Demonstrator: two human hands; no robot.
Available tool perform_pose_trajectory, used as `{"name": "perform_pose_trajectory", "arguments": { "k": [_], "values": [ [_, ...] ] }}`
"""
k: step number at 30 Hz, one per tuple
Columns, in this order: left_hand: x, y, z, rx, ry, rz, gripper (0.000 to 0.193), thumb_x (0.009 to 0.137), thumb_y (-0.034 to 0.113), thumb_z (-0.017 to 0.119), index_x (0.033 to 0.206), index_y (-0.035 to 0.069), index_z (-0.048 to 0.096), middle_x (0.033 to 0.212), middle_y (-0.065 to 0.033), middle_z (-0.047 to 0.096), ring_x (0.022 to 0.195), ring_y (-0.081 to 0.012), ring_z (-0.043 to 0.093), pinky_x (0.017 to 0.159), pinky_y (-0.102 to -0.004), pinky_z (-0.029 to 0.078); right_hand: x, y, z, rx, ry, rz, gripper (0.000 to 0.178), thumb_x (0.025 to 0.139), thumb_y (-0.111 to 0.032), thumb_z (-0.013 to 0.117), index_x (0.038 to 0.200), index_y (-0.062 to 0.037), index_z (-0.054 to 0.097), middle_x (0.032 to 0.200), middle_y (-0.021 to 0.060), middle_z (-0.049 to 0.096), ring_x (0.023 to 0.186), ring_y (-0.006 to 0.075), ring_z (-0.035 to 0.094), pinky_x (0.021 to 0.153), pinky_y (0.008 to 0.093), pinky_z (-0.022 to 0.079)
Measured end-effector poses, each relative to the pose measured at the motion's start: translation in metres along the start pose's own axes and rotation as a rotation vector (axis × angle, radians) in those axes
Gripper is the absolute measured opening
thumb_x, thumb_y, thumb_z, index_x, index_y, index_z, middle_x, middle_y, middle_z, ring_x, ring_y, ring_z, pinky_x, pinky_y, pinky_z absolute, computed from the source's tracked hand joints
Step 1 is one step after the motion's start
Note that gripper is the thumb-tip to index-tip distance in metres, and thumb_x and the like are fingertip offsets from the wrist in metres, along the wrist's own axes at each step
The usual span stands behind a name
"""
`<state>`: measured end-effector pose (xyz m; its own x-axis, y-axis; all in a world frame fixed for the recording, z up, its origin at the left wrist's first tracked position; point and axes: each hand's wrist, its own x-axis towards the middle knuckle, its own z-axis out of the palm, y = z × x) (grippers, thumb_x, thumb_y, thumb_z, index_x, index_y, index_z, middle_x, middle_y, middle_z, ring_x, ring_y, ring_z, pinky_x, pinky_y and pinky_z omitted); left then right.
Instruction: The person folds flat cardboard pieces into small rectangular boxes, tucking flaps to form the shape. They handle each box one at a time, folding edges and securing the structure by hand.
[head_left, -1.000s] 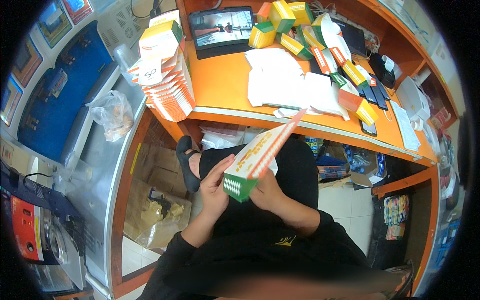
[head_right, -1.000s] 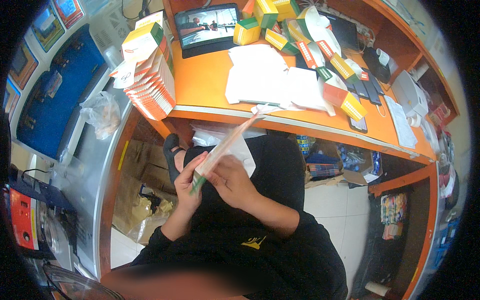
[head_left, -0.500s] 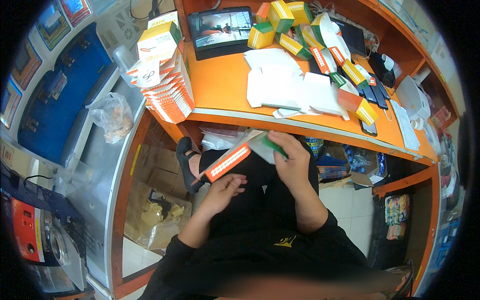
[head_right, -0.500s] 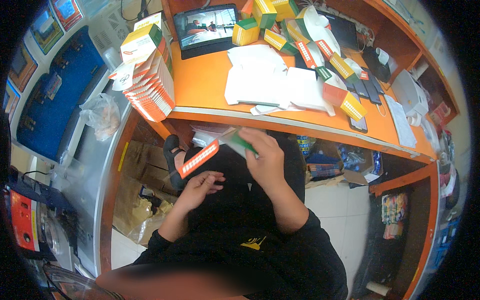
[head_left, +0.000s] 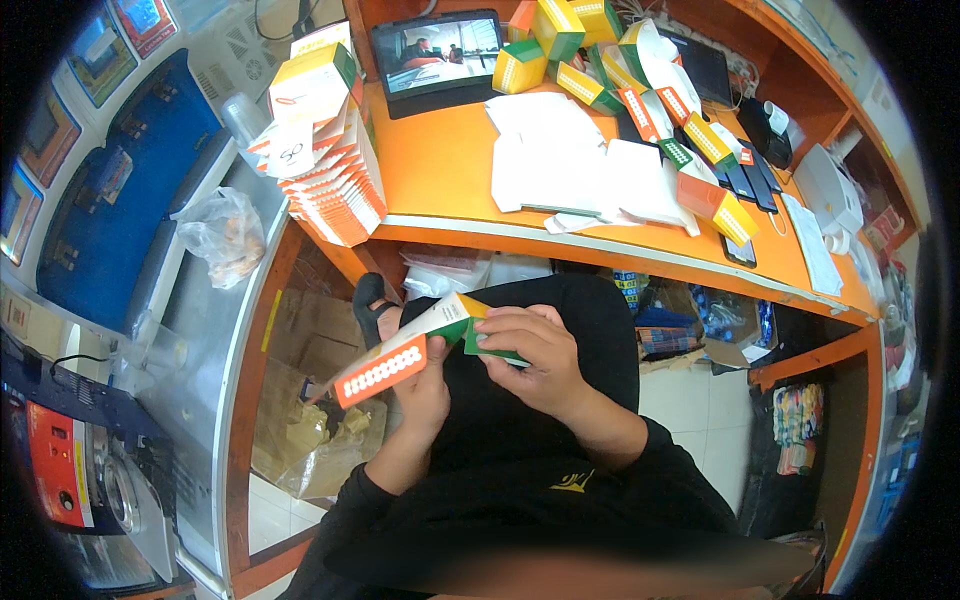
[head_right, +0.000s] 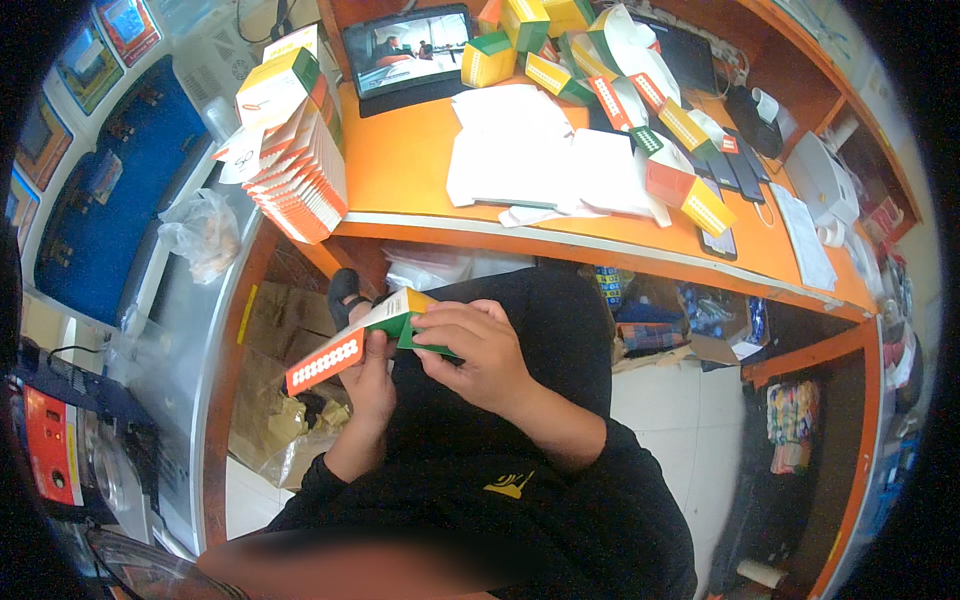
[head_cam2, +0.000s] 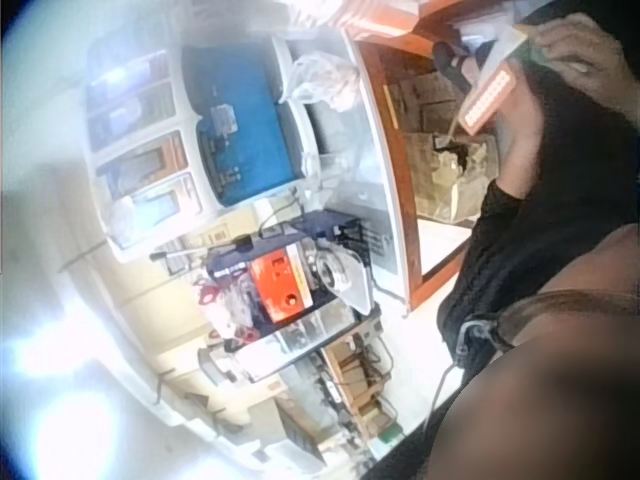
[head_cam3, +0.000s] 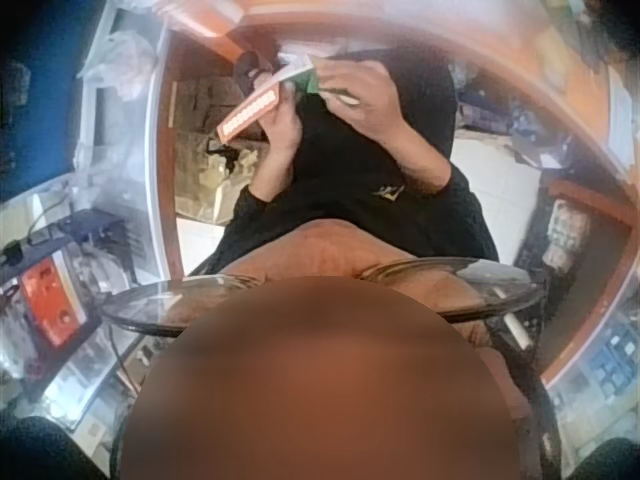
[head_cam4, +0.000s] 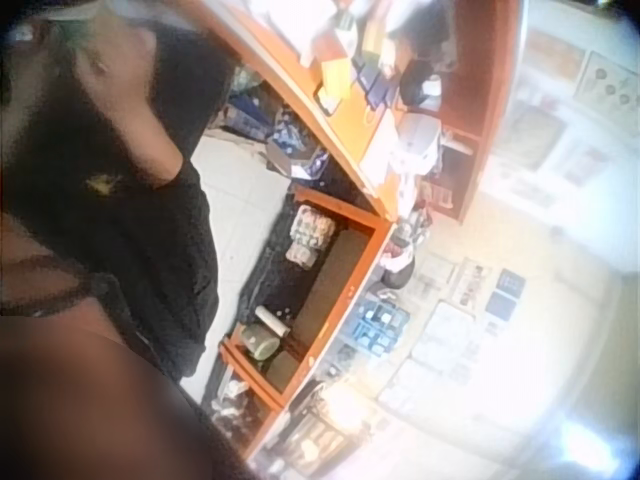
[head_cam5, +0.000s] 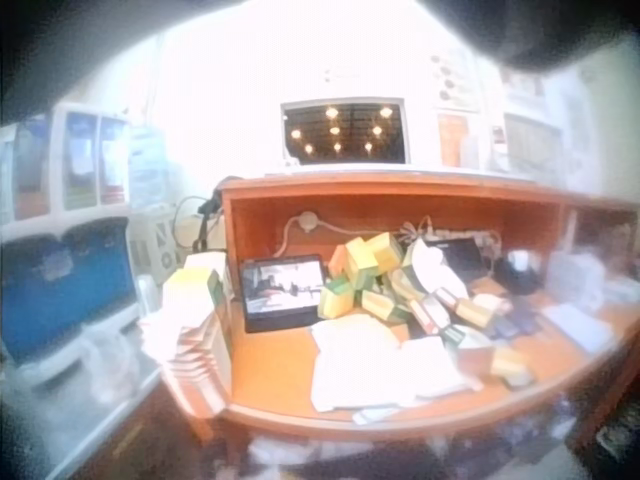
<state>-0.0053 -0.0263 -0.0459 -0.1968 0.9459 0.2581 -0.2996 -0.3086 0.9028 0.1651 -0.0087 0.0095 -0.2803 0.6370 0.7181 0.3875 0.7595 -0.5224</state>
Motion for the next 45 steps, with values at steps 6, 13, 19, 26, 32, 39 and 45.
{"name": "perform_pose_trajectory", "arguments": {
  "k": [6, 13, 19, 26, 32, 39, 45],
  "values": [
    [-0.005, -0.007, 0.002, 0.247, -0.034, 0.154, 0.05, 0.096, 0.03, 0.062, 0.132, -0.001, 0.047, 0.12, -0.0112, 0.059, 0.109, -0.0209, 0.057, 0.091, -0.0334, 0.046, -0.002, -0.007, 0.01, -0.025, 0.108, 0.056, 0.02, 0.072, -0.008, 0.078, 0.09, -0.0121, 0.07, 0.109, 0.0031, 0.07, 0.11, 0.0225, 0.065, 0.086, 0.0355, 0.044],
    [0.001, -0.007, -0.008, 0.369, -0.098, 0.13, 0.05, 0.097, 0.034, 0.061, 0.131, 0.0, 0.05, 0.124, -0.0092, 0.057, 0.113, -0.0216, 0.056, 0.095, -0.0335, 0.045, -0.003, -0.013, 0.015, 0.105, 0.101, 0.101, 0.02, 0.076, -0.007, 0.078, 0.095, -0.0073, 0.072, 0.11, 0.0088, 0.069, 0.112, 0.0288, 0.063, 0.096, 0.0378, 0.046],
    [-0.008, -0.006, -0.004, -0.075, -0.209, 0.017, 0.043, 0.097, 0.026, 0.062, 0.13, 0.0, 0.054, 0.132, -0.0092, 0.054, 0.123, -0.0188, 0.051, 0.101, -0.0346, 0.042, -0.007, -0.017, 0.021, 0.118, 0.013, 0.108, 0.017, 0.091, -0.015, 0.065, 0.102, -0.0037, 0.072, 0.11, 0.0112, 0.069, 0.109, 0.0287, 0.063, 0.095, 0.0374, 0.046],
    [-0.002, -0.002, -0.004, 0.368, -0.336, -0.086, 0.025, 0.094, 0.017, 0.063, 0.111, -0.001, 0.062, 0.104, -0.0109, 0.069, 0.097, -0.0227, 0.067, 0.081, -0.0319, 0.051, -0.003, -0.013, 0.013, 0.045, -0.068, 0.237, 0.021, 0.089, -0.019, 0.066, 0.106, -0.0071, 0.07, 0.108, 0.0111, 0.067, 0.102, 0.0295, 0.062, 0.089, 0.0374, 0.046],
    [-0.01, 0.008, 0.009, 0.803, -0.673, -0.018, 0.02, 0.078, 0.013, 0.068, 0.092, -0.001, 0.066, 0.091, -0.0224, 0.067, 0.087, -0.0389, 0.067, 0.074, -0.045, 0.052, 0.002, -0.016, 0.024, 0.079, -0.105, 0.144, 0.021, 0.083, -0.012, 0.07, 0.104, -0.0081, 0.071, 0.099, 0.0098, 0.07, 0.087, 0.0257, 0.069, 0.076, 0.0358, 0.054],
    [0.005, 0.016, -0.004, 0.124, -0.058, 0.156, 0.019, 0.102, 0.018, 0.049, 0.101, 0.0, 0.056, 0.094, -0.0105, 0.064, 0.083, -0.0168, 0.064, 0.074, -0.0289, 0.052, 0.0, -0.001, 0.005, 0.101, -0.049, 0.226, 0.021, 0.086, -0.004, 0.064, 0.106, -0.0057, 0.069, 0.101, 0.012, 0.07, 0.089, 0.0269, 0.07, 0.076, 0.0353, 0.056],
    [0.013, 0.011, -0.017, -0.243, -0.074, 0.03, 0.02, 0.102, 0.023, 0.05, 0.102, 0.003, 0.048, 0.105, -0.0112, 0.059, 0.089, -0.0202, 0.066, 0.084, -0.0359, 0.057, 0.002, -0.013, 0.013, 0.141, -0.192, 0.1, 0.02, 0.08, 0.001, 0.068, 0.099, -0.0044, 0.067, 0.104, 0.0096, 0.068, 0.093, 0.0234, 0.069, 0.078, 0.0307, 0.056]
  ]
}}
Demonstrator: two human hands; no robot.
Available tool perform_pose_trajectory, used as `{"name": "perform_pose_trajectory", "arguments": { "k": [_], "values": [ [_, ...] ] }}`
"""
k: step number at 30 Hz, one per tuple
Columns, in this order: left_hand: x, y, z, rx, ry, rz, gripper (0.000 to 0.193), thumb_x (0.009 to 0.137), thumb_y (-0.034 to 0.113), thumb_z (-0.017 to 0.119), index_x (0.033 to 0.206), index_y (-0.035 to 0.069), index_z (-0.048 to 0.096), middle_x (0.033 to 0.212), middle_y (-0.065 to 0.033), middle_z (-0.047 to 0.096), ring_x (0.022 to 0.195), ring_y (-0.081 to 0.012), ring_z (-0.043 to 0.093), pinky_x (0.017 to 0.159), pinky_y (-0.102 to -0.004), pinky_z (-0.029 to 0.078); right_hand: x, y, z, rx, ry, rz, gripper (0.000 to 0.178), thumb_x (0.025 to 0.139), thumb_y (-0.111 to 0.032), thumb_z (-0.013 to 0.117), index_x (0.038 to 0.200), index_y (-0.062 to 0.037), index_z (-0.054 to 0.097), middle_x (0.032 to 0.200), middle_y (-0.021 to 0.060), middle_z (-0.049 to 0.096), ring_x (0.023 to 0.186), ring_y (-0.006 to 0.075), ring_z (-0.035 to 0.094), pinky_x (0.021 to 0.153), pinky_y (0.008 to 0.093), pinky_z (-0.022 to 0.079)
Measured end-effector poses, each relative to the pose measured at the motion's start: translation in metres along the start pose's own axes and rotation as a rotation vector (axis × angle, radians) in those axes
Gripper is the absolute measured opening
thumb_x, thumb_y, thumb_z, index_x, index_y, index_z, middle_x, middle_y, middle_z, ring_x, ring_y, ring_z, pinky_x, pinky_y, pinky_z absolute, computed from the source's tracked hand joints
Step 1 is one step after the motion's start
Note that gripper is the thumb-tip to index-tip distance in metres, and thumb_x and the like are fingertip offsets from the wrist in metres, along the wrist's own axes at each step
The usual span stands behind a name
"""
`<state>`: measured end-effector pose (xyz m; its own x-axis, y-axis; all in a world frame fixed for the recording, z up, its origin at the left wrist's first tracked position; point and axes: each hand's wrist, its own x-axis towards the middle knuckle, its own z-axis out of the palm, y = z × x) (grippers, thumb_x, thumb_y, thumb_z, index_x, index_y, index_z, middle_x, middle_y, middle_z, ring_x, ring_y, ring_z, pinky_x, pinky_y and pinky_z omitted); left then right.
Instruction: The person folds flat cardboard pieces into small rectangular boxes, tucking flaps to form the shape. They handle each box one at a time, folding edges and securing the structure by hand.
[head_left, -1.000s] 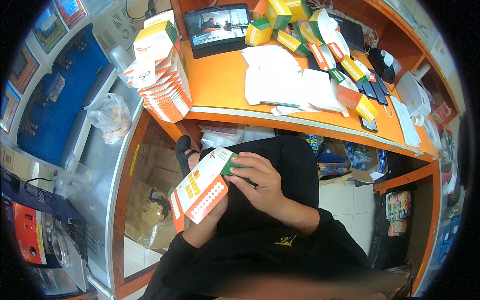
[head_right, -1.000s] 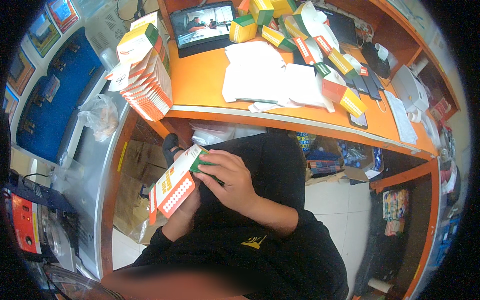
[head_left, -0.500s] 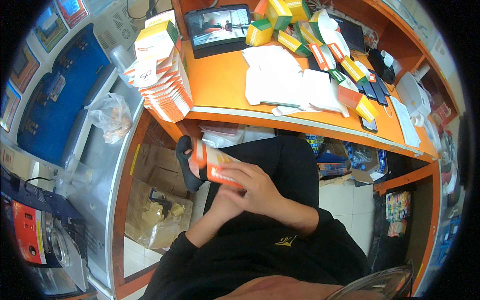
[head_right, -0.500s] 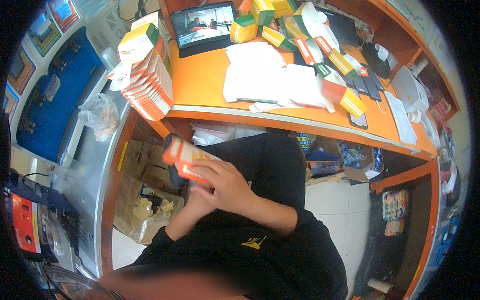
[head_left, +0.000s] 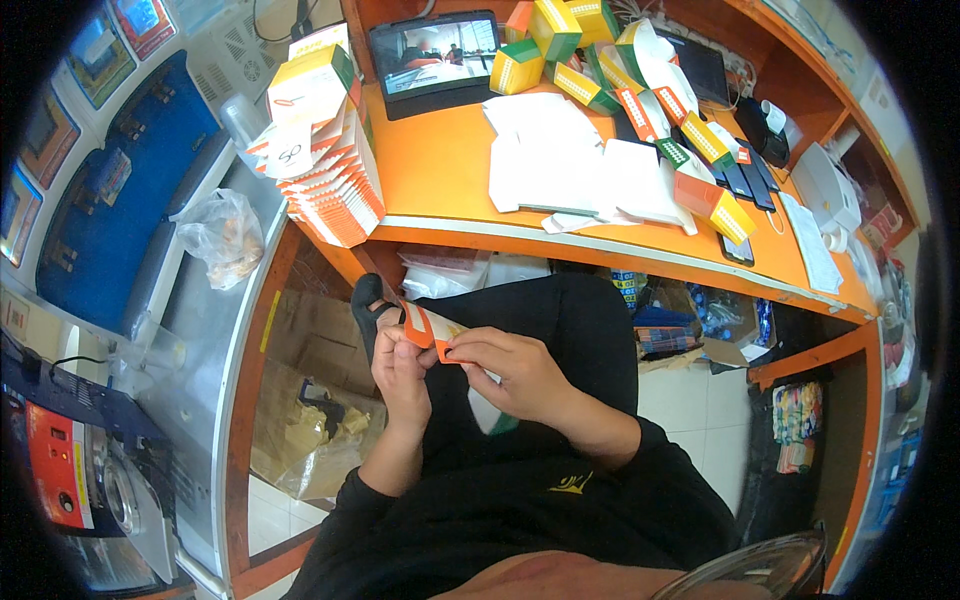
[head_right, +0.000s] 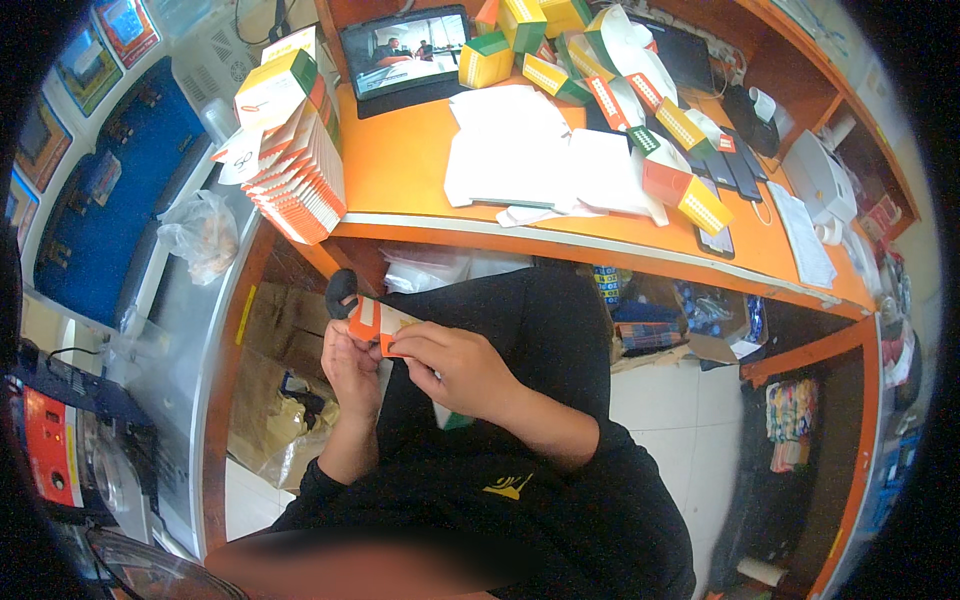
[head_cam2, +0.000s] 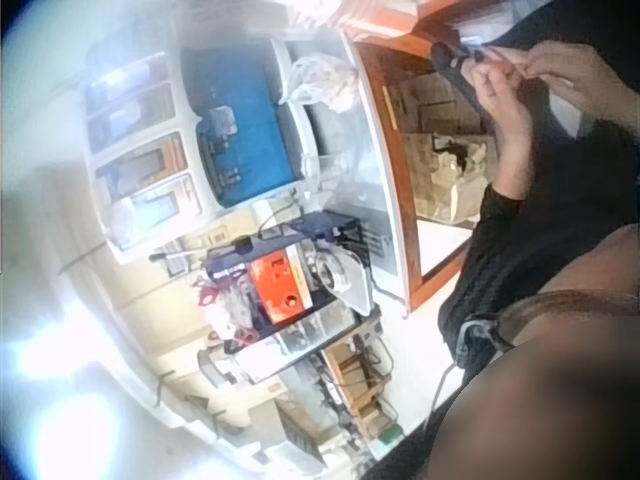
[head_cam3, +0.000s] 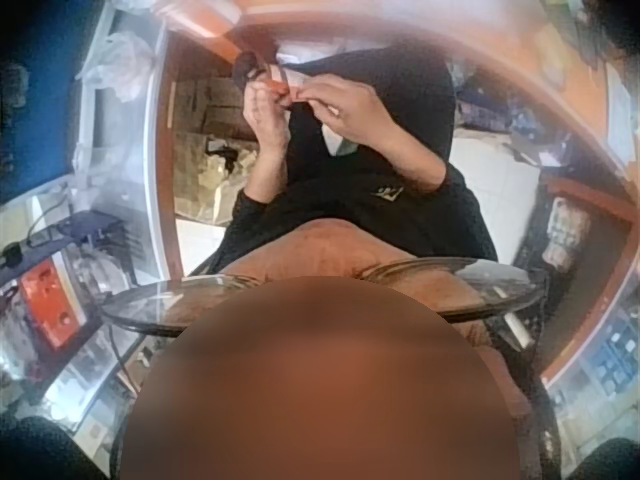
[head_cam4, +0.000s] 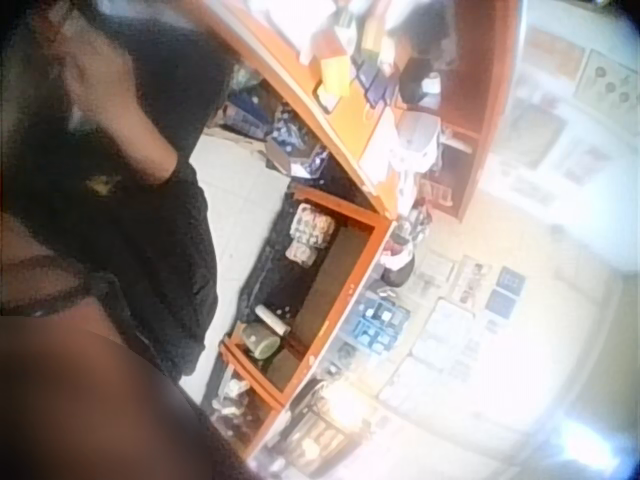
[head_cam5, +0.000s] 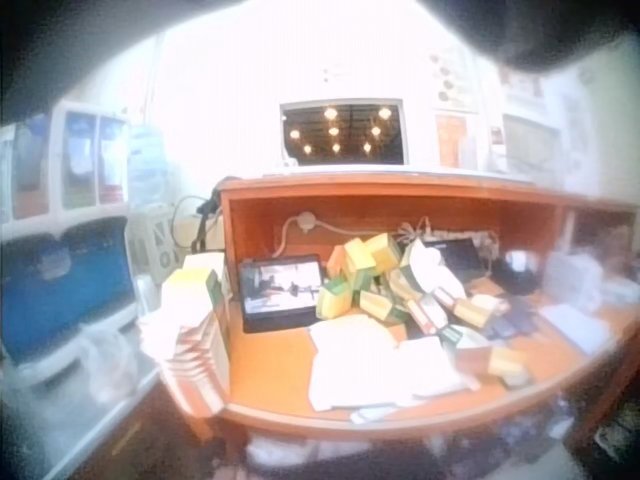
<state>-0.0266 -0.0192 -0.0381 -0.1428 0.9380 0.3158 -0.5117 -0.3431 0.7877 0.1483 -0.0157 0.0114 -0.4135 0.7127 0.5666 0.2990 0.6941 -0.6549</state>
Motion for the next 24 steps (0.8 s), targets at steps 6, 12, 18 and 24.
{"name": "perform_pose_trajectory", "arguments": {
  "k": [6, 12, 18, 24],
  "values": [
    [-0.003, 0.0, 0.009, -0.015, 0.182, -0.264, 0.014, 0.101, 0.016, 0.05, 0.105, 0.003, 0.052, 0.096, -0.0072, 0.062, 0.081, -0.0167, 0.067, 0.082, -0.0337, 0.059, -0.003, -0.002, 0.0, 0.102, 0.009, 0.222, 0.012, 0.083, -0.003, 0.069, 0.094, -0.0037, 0.064, 0.103, 0.0091, 0.066, 0.083, 0.0196, 0.068, 0.071, 0.029, 0.055],
    [-0.013, -0.004, 0.029, 0.485, -0.079, 0.063, 0.002, 0.089, -0.002, 0.067, 0.088, -0.004, 0.068, 0.086, -0.0023, 0.063, 0.07, -0.0028, 0.052, 0.059, -0.0175, 0.039, -0.005, 0.003, 0.008, 0.052, 0.311, 0.16, 0.016, 0.081, -0.008, 0.074, 0.088, -0.0037, 0.061, 0.107, 0.012, 0.063, 0.078, 0.0188, 0.066, 0.066, 0.0284, 0.053],
    [-0.016, 0.001, 0.025, 0.565, -0.104, 0.088, 0.007, 0.091, 0.002, 0.067, 0.094, -0.004, 0.069, 0.082, -0.0032, 0.065, 0.072, -0.0078, 0.057, 0.064, -0.0208, 0.045, -0.011, -0.003, 0.012, 0.103, 0.343, 0.164, 0.014, 0.078, 0.001, 0.074, 0.087, -0.0009, 0.063, 0.105, 0.0144, 0.062, 0.087, 0.0188, 0.065, 0.072, 0.0258, 0.052],
    [-0.023, -0.004, 0.031, 0.182, 0.134, -0.011, 0.01, 0.09, 0.007, 0.07, 0.094, -0.002, 0.067, 0.092, -0.0062, 0.07, 0.081, -0.0093, 0.063, 0.075, -0.0233, 0.051, -0.01, -0.007, 0.014, 0.018, 0.322, -0.036, 0.019, 0.076, -0.011, 0.079, 0.086, -0.0041, 0.065, 0.104, 0.0121, 0.065, 0.089, 0.0259, 0.067, 0.075, 0.032, 0.051]
  ]
}}
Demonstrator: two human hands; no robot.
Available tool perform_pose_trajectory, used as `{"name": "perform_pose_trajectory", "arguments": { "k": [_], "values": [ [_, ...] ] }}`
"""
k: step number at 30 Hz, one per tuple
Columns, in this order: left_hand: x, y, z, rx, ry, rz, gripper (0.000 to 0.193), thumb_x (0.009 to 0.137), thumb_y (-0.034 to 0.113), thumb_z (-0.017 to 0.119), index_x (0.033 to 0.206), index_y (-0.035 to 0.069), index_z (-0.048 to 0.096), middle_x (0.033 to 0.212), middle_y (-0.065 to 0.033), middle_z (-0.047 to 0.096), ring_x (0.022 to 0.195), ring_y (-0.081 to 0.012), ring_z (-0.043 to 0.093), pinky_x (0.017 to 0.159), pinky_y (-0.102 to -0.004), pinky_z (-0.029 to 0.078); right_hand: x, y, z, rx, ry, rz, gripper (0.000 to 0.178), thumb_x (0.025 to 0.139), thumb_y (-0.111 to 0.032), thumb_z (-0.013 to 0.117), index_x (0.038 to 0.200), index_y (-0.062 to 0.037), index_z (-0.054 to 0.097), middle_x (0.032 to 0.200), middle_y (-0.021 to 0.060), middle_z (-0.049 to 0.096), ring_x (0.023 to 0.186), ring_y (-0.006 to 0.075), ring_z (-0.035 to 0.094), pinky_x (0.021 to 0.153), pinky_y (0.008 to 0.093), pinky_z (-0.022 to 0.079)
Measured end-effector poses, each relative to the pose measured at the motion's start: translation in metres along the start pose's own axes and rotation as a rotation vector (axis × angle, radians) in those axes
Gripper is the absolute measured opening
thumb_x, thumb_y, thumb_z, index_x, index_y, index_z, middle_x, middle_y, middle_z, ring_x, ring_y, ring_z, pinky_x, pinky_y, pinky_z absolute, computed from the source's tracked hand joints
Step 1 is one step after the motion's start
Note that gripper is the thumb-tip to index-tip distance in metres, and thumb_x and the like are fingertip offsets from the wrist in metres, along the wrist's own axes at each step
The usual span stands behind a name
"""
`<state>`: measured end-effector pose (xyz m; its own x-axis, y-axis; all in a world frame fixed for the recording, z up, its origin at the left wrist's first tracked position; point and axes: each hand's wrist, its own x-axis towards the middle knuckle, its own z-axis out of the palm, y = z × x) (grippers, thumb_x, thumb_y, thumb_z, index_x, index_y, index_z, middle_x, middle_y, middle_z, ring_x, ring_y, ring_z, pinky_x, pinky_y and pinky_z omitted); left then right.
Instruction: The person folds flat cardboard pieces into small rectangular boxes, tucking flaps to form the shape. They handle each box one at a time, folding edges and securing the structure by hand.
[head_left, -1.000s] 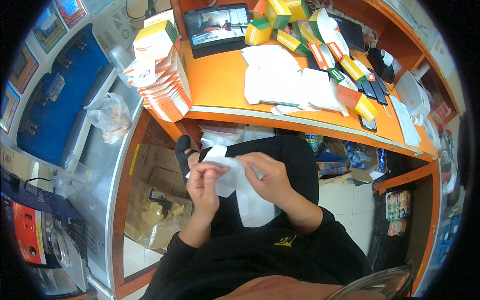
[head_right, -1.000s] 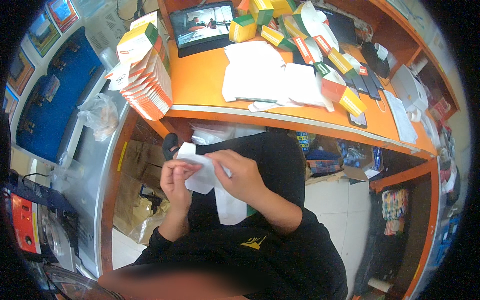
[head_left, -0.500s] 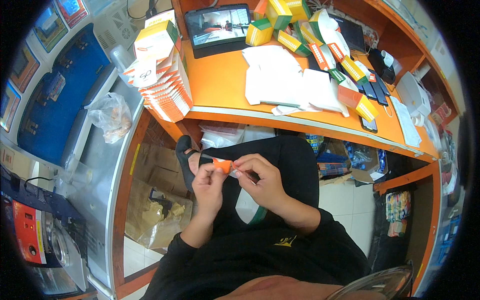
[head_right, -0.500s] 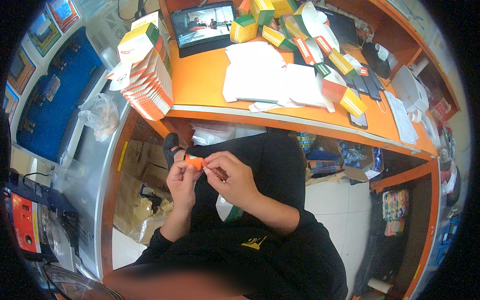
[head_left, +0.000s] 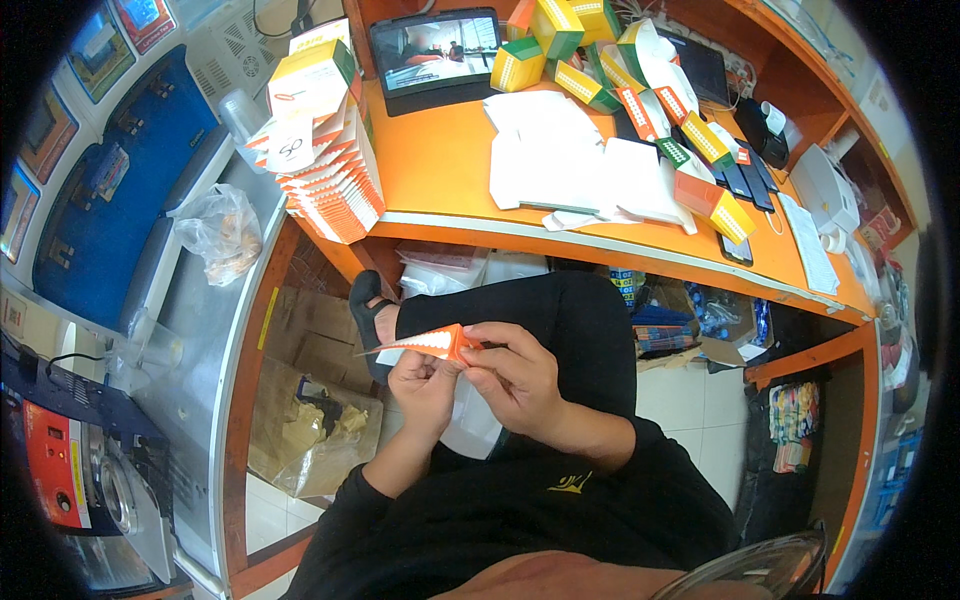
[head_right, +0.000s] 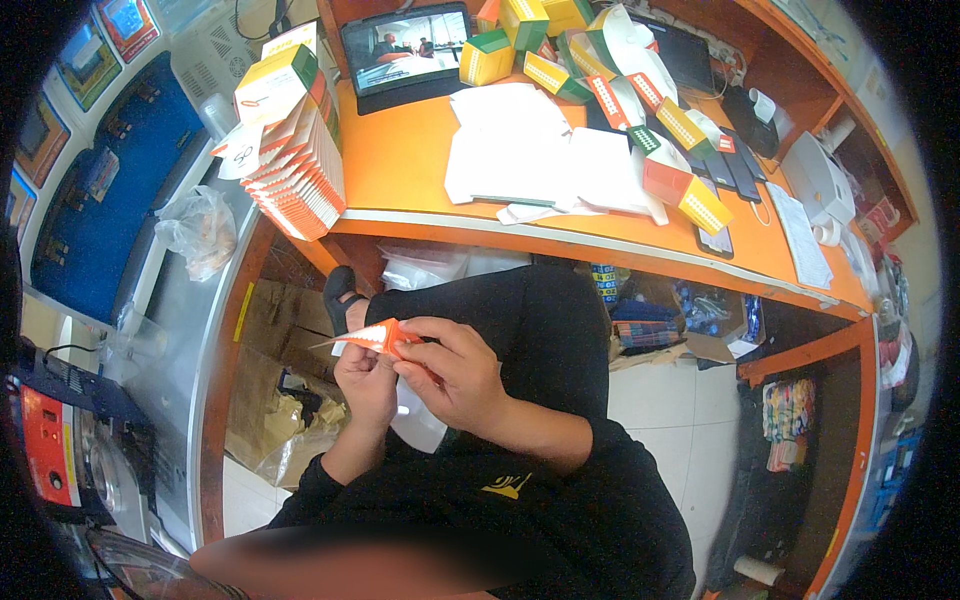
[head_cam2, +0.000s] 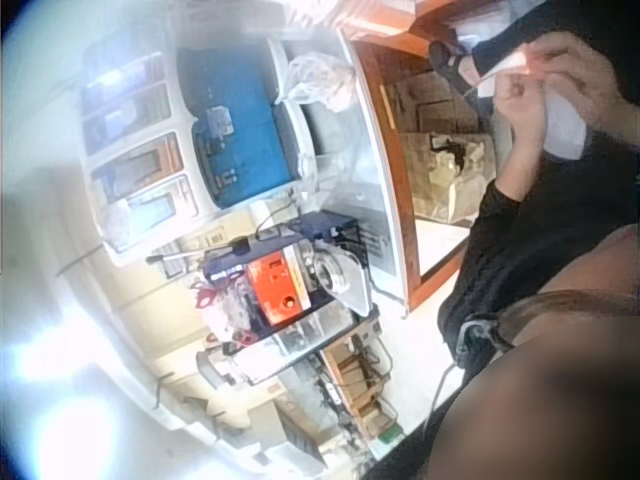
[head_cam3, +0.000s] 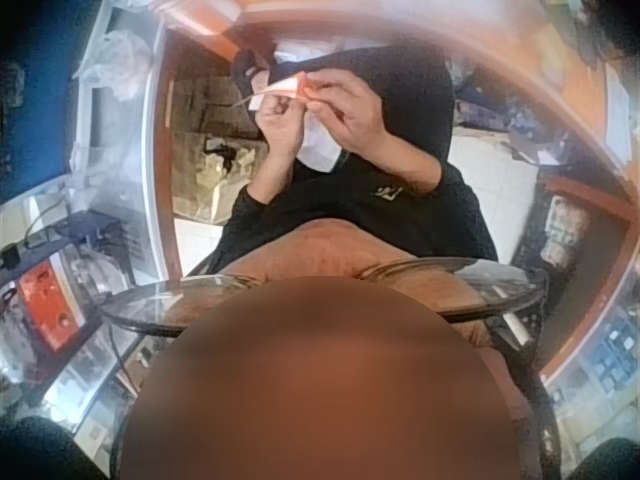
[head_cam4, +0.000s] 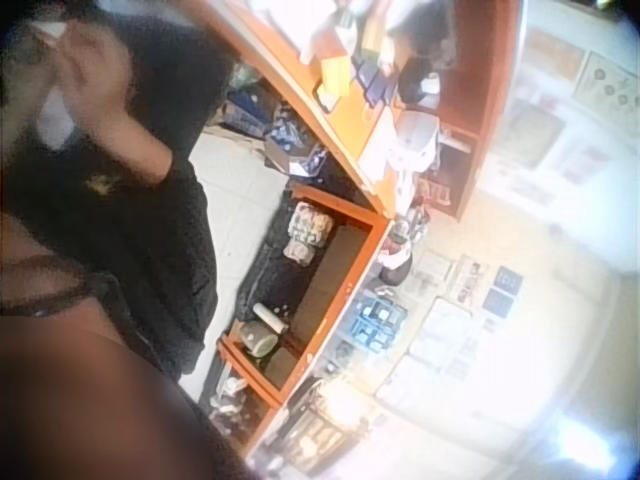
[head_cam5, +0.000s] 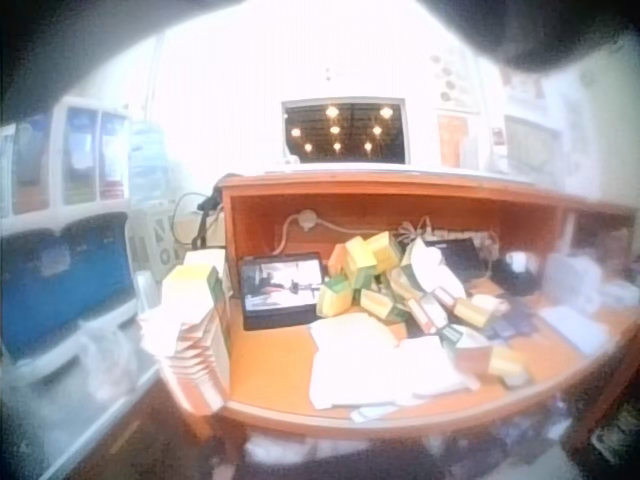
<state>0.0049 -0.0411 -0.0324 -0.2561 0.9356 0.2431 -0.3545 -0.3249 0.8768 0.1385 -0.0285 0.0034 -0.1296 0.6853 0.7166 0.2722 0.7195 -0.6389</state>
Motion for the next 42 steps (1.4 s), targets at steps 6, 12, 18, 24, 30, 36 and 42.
{"name": "perform_pose_trajectory", "arguments": {
  "k": [6, 12, 18, 24, 30, 36, 42],
  "values": [
    [0.006, -0.001, -0.014, 0.232, -0.27, -0.006, 0.008, 0.093, 0.005, 0.066, 0.094, -0.003, 0.068, 0.094, -0.0078, 0.068, 0.08, -0.0106, 0.062, 0.072, -0.0237, 0.048, 0.006, 0.01, -0.009, 0.398, -0.069, 0.399, 0.026, 0.085, -0.009, 0.074, 0.106, 0.0003, 0.063, 0.106, 0.0129, 0.064, 0.093, 0.0176, 0.066, 0.079, 0.0295, 0.053],
    [0.008, 0.006, -0.007, 0.482, -0.498, 0.044, 0.019, 0.09, 0.002, 0.065, 0.108, -0.001, 0.068, 0.094, -0.0105, 0.068, 0.084, -0.0145, 0.063, 0.073, -0.0276, 0.05, 0.008, 0.023, -0.022, 0.349, -0.286, 0.622, 0.016, 0.09, -0.008, 0.065, 0.105, -0.001, 0.062, 0.093, 0.0109, 0.07, 0.082, 0.0161, 0.068, 0.072, 0.0304, 0.054],
    [0.019, 0.027, -0.004, 0.746, -0.008, 0.438, 0.034, 0.081, 0.0, 0.075, 0.114, 0.0, 0.067, 0.103, -0.0147, 0.067, 0.083, -0.0181, 0.067, 0.071, -0.0289, 0.055, 0.012, 0.04, -0.039, 0.181, 0.028, 0.558, 0.009, 0.086, 0.0, 0.066, 0.093, -0.0028, 0.063, 0.085, 0.0056, 0.067, 0.08, 0.0093, 0.062, 0.074, 0.025, 0.05],
    [0.02, 0.029, -0.01, 0.698, -0.117, 0.193, 0.009, 0.085, 0.004, 0.074, 0.09, -0.003, 0.071, 0.082, -0.0098, 0.069, 0.068, -0.0107, 0.065, 0.065, -0.0238, 0.052, 0.016, 0.044, -0.045, -0.284, 0.136, 0.324, 0.02, 0.084, -0.011, 0.073, 0.096, -0.0029, 0.06, 0.091, 0.0091, 0.067, 0.084, 0.0155, 0.063, 0.077, 0.031, 0.049],
    [0.016, 0.027, -0.001, 0.778, -0.351, 0.369, 0.007, 0.08, 0.001, 0.074, 0.086, 0.0, 0.07, 0.086, -0.0104, 0.069, 0.078, -0.0212, 0.068, 0.071, -0.0294, 0.054, 0.01, 0.036, -0.044, 0.374, -0.321, 0.625, 0.036, 0.094, -0.037, 0.063, 0.102, -0.0028, 0.055, 0.094, 0.0135, 0.064, 0.09, 0.023, 0.065, 0.081, 0.0364, 0.05],
    [0.011, 0.022, 0.003, 0.617, -0.26, 0.347, 0.007, 0.08, -0.002, 0.075, 0.084, 0.0, 0.069, 0.092, -0.0117, 0.068, 0.084, -0.022, 0.068, 0.075, -0.0303, 0.053, 0.005, 0.023, -0.031, 0.312, -0.201, 0.6, 0.02, 0.094, -0.02, 0.064, 0.102, -0.0019, 0.062, 0.094, 0.0127, 0.068, 0.09, 0.0179, 0.066, 0.078, 0.0328, 0.052],
    [0.008, 0.011, 0.001, 0.458, -0.121, 0.405, 0.008, 0.081, -0.006, 0.073, 0.084, -0.003, 0.067, 0.098, -0.0118, 0.063, 0.095, -0.0201, 0.066, 0.074, -0.0267, 0.055, 0.001, 0.013, -0.013, -0.147, -0.057, -0.053, 0.012, 0.081, 0.002, 0.07, 0.091, -0.0029, 0.068, 0.088, 0.0137, 0.069, 0.077, 0.0287, 0.068, 0.067, 0.0313, 0.053]
  ]
}}
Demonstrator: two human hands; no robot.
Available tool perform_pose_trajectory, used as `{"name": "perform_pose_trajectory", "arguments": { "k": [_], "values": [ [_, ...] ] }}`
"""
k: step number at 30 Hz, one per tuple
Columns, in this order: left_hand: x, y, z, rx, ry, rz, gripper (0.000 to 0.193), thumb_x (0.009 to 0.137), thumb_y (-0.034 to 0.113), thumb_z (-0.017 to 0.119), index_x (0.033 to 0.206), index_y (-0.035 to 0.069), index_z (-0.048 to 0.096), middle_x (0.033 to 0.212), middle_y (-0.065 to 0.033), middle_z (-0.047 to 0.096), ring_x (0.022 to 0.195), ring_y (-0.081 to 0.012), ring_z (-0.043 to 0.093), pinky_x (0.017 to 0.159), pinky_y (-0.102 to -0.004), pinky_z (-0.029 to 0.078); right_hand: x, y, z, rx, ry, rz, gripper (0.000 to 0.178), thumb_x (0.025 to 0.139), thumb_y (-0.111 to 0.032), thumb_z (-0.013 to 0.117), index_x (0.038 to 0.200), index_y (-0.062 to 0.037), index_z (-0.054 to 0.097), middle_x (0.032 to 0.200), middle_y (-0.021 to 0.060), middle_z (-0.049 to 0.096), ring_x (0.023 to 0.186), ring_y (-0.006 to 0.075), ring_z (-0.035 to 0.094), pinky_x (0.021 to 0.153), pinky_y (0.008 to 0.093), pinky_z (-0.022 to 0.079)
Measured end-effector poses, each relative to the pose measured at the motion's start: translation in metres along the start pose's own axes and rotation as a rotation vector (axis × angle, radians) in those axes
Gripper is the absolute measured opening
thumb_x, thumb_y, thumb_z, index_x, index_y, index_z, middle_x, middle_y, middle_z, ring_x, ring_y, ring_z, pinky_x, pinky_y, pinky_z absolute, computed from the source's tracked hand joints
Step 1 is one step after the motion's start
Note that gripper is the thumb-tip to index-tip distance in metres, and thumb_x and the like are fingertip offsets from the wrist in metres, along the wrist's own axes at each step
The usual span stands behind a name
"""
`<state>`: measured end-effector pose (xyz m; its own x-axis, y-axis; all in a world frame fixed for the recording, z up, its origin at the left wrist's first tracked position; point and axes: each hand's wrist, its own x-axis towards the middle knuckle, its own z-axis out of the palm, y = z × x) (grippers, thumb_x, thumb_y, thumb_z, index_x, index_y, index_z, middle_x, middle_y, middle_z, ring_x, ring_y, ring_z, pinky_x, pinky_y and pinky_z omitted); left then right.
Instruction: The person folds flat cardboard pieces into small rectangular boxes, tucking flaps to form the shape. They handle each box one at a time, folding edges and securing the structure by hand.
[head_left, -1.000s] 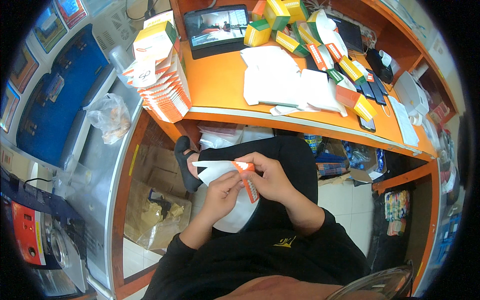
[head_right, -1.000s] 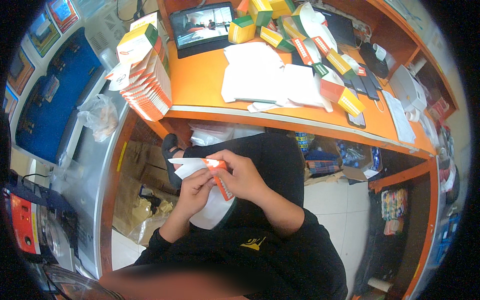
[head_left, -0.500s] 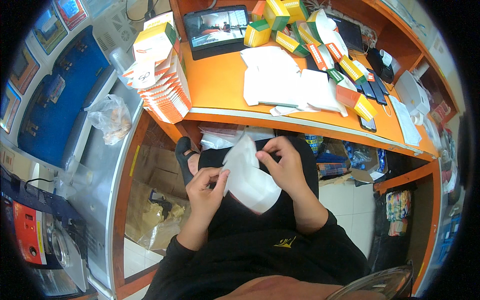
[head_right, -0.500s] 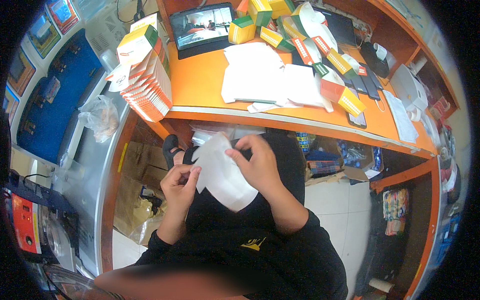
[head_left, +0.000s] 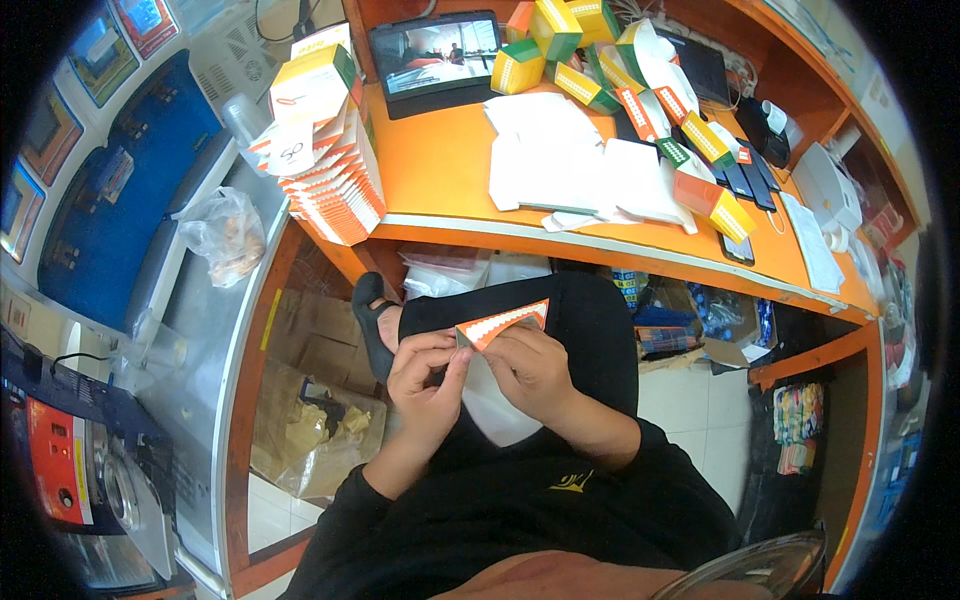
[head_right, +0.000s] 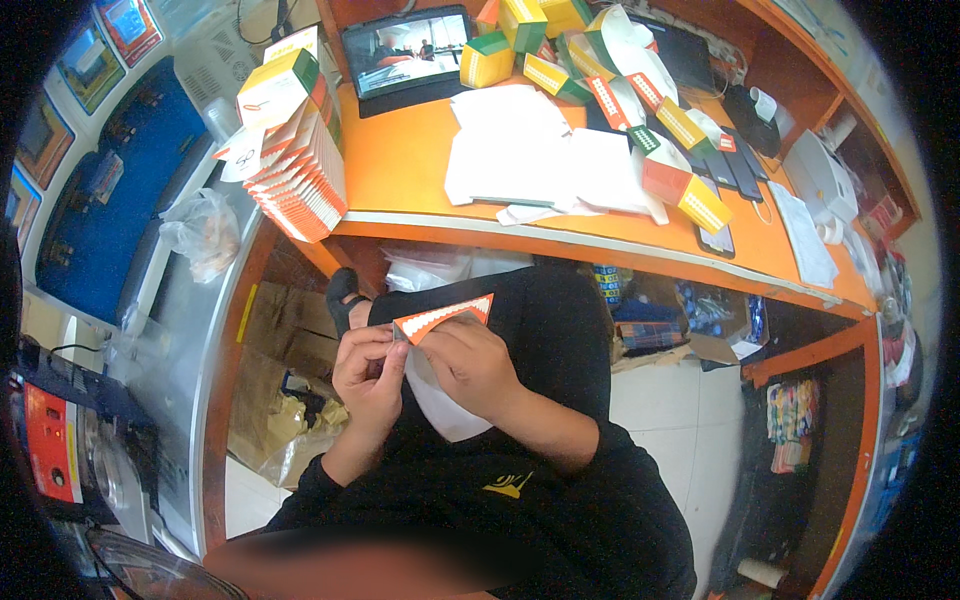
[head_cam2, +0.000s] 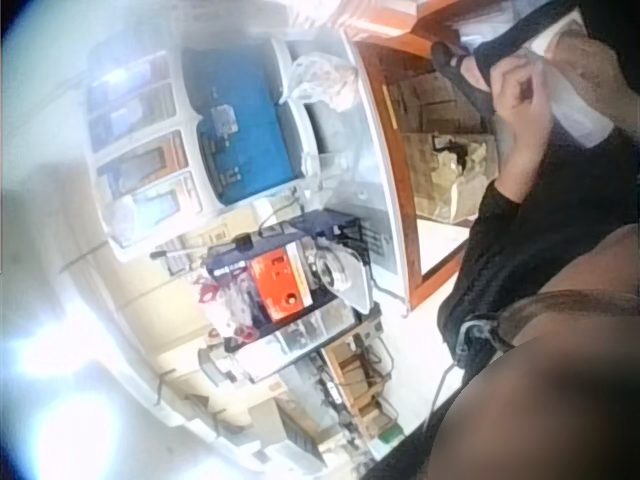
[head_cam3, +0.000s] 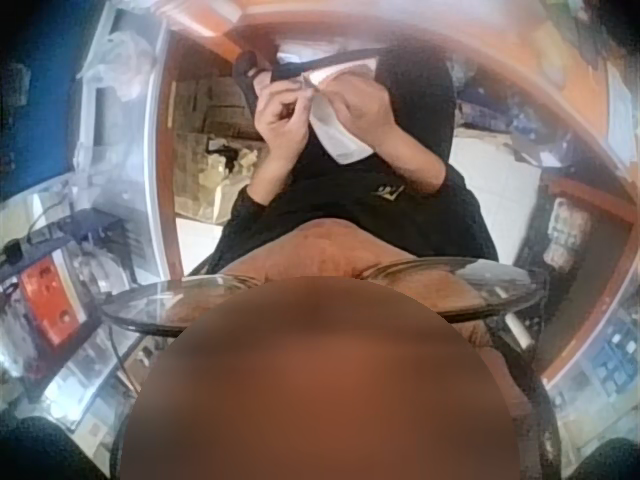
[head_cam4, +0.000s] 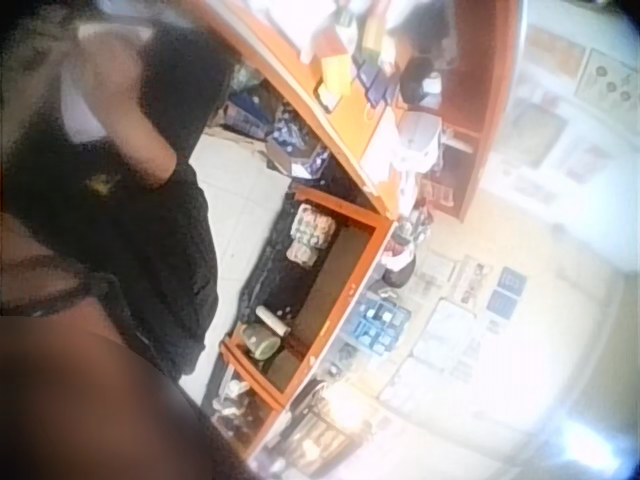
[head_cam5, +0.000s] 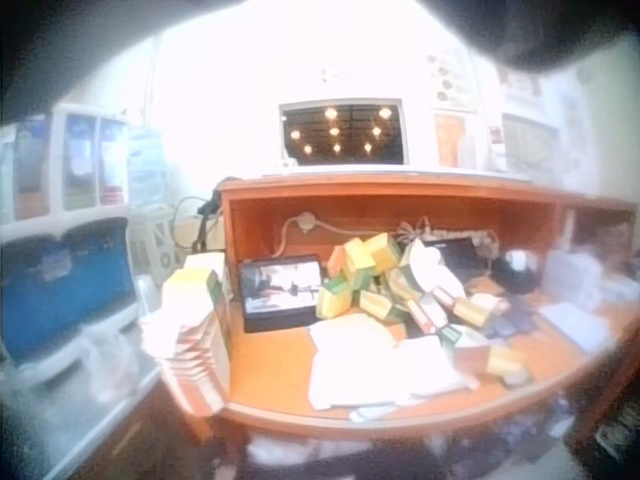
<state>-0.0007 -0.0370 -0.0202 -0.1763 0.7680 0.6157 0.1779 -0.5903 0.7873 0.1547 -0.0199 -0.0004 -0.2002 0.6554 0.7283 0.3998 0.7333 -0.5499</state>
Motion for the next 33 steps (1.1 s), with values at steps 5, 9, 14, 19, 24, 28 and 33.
{"name": "perform_pose_trajectory", "arguments": {
  "k": [5, 9, 14, 19, 24, 28, 33],
  "values": [
    [-0.002, -0.003, 0.003, -0.105, 0.048, -0.04, 0.006, 0.083, -0.004, 0.073, 0.084, -0.003, 0.067, 0.101, -0.0112, 0.062, 0.094, -0.0165, 0.064, 0.073, -0.024, 0.053, 0.0, -0.003, -0.003, 0.113, -0.091, 0.088, 0.015, 0.08, 0.0, 0.068, 0.093, -0.0057, 0.068, 0.085, 0.0117, 0.068, 0.079, 0.0302, 0.067, 0.069, 0.0371, 0.053],
    [-0.002, -0.002, 0.002, -0.101, 0.017, -0.034, 0.004, 0.084, -0.003, 0.073, 0.085, -0.003, 0.069, 0.103, -0.0115, 0.062, 0.092, -0.0154, 0.064, 0.073, -0.0225, 0.051, 0.002, -0.004, -0.007, 0.265, -0.1, 0.254, 0.009, 0.08, -0.003, 0.071, 0.088, -0.0056, 0.07, 0.082, 0.0118, 0.069, 0.076, 0.0285, 0.068, 0.067, 0.0349, 0.053],
    [-0.002, 0.001, -0.001, -0.041, -0.09, 0.013, 0.006, 0.083, -0.001, 0.074, 0.087, -0.003, 0.069, 0.103, -0.011, 0.062, 0.092, -0.0149, 0.062, 0.074, -0.0221, 0.049, 0.007, 0.001, -0.009, 0.169, -0.035, 0.186, 0.006, 0.08, -0.004, 0.074, 0.085, -0.0026, 0.071, 0.084, 0.0103, 0.073, 0.073, 0.0186, 0.071, 0.065, 0.0271, 0.052],
    [0.002, -0.006, -0.004, -0.212, -0.155, -0.039, 0.014, 0.083, 0.004, 0.076, 0.094, -0.002, 0.069, 0.107, -0.0098, 0.059, 0.092, -0.0138, 0.06, 0.076, -0.0231, 0.049, 0.0, 0.008, -0.005, 0.482, -0.104, 0.363, 0.008, 0.085, -0.001, 0.073, 0.091, 0.0004, 0.068, 0.088, 0.0065, 0.073, 0.081, 0.0113, 0.069, 0.074, 0.0249, 0.054],
    [-0.005, -0.014, 0.002, -0.573, -0.106, -0.295, 0.042, 0.085, 0.006, 0.075, 0.123, -0.003, 0.057, 0.118, -0.0112, 0.059, 0.1, -0.0135, 0.061, 0.083, -0.0256, 0.052, -0.004, 0.015, -0.003, 0.615, -0.244, 0.394, 0.014, 0.09, -0.016, 0.07, 0.093, -0.0023, 0.07, 0.084, 0.0079, 0.071, 0.078, 0.0132, 0.067, 0.069, 0.0295, 0.052],
    [-0.005, -0.016, 0.0, -0.366, -0.094, -0.33, 0.035, 0.087, -0.001, 0.071, 0.121, -0.005, 0.06, 0.113, -0.0112, 0.065, 0.094, -0.0129, 0.065, 0.083, -0.0243, 0.051, 0.003, 0.007, -0.008, 0.466, -0.286, 0.314, 0.022, 0.093, -0.024, 0.065, 0.095, -0.0029, 0.07, 0.083, 0.0084, 0.07, 0.074, 0.0175, 0.067, 0.067, 0.0307, 0.051],
    [0.012, -0.017, -0.008, -0.334, 0.209, -0.228, 0.017, 0.088, -0.001, 0.069, 0.104, -0.003, 0.064, 0.094, -0.0073, 0.069, 0.084, -0.0097, 0.064, 0.078, -0.021, 0.05, 0.012, -0.019, -0.022, 0.306, 0.039, 0.162, 0.02, 0.09, -0.022, 0.068, 0.092, -0.0024, 0.07, 0.082, 0.0078, 0.069, 0.076, 0.0225, 0.067, 0.071, 0.0312, 0.051]
  ]
}}
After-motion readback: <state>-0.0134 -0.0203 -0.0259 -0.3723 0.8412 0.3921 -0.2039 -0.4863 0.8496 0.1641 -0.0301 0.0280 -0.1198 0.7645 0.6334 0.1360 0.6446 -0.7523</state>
